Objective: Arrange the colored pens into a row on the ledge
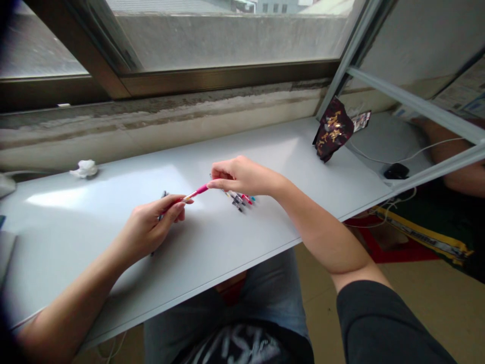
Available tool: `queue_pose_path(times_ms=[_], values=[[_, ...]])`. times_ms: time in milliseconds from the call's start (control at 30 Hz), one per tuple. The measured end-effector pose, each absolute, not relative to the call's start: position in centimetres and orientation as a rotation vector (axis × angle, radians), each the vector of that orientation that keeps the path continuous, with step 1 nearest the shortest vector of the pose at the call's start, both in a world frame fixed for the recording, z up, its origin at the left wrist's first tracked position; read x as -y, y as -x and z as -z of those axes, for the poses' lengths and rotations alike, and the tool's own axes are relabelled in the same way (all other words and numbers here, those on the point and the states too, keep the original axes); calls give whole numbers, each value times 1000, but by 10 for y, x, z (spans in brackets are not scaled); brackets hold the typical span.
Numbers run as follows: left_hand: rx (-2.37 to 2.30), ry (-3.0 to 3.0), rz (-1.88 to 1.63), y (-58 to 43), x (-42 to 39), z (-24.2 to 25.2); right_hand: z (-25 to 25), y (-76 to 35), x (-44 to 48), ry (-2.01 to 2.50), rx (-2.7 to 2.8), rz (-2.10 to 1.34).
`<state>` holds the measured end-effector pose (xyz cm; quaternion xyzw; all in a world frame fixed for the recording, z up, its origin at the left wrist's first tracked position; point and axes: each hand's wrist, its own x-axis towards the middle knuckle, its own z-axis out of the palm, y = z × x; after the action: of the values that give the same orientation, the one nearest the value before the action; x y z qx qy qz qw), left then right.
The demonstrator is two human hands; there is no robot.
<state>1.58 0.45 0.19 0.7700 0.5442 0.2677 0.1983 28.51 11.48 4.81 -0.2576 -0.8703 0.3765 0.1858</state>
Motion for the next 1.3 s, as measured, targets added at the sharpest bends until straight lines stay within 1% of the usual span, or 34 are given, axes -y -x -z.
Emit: queue_pose_path(times_ms=[167, 300, 367, 433, 500, 567, 633, 700, 1300], values=[[-1494, -2479, -932, -10, -5, 0, -46, -279, -111, 758, 2434, -1098], [-1523, -2778, -979, -11, -1, -5, -44, -277, -108, 866, 2281, -1378], [-1544, -2823, -1005, -13, 1, -7, -42, -276, -108, 877, 2180, -1516], [-1524, -2803, -1052, -16, 2, -8, -40, -274, -108, 890, 2045, -1567], [-1379, -2801, -1021, -19, 2, -8, -37, -271, -109, 924, 1908, -1555], [-1132, -2807, -889, -23, 3, -8, -34, -267, -110, 956, 1823, -1540], [-932, -2761, -776, -28, 5, -9, -33, -265, -109, 967, 1805, -1551], [-835, -2727, -726, -32, 8, -10, -33, -263, -107, 959, 1828, -1573], [-791, -2671, -737, -34, 13, -13, -36, -263, -103, 954, 1931, -1542]])
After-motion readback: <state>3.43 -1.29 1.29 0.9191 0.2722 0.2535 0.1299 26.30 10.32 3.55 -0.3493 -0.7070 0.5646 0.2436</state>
